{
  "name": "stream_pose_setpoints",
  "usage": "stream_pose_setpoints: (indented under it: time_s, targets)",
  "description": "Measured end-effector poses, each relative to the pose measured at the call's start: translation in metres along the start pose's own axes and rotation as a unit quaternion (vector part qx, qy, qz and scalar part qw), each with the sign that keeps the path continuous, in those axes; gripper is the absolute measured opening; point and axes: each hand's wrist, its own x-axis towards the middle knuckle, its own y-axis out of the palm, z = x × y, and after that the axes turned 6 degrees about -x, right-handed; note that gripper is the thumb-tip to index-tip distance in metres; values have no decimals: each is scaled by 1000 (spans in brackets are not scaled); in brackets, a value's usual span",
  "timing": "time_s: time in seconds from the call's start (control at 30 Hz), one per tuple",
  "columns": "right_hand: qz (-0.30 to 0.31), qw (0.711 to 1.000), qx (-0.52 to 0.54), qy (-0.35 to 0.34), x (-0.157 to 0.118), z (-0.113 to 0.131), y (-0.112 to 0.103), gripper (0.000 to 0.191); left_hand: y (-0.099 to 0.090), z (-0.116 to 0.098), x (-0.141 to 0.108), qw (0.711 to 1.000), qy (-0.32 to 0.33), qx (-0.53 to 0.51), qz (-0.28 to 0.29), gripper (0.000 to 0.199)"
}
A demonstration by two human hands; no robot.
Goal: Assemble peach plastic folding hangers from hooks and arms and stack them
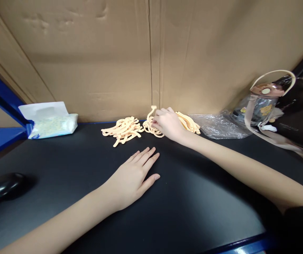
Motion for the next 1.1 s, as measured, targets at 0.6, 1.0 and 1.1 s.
stream_pose_setpoints:
  time_s: [0.6, 1.0, 1.1]
  targets:
    - [12, 976, 203, -79, -121, 24, -60, 14, 1, 1, -1, 1000, 2, 5, -5, 59]
    - [29, 974, 201, -99, -132, 25, -52, 17, 3, 0, -5, 997, -76, -19, -23, 70]
    - [27, 975, 195, -104, -132, 24, -51, 17, 3, 1, -6, 998, -67, -9, -3, 71]
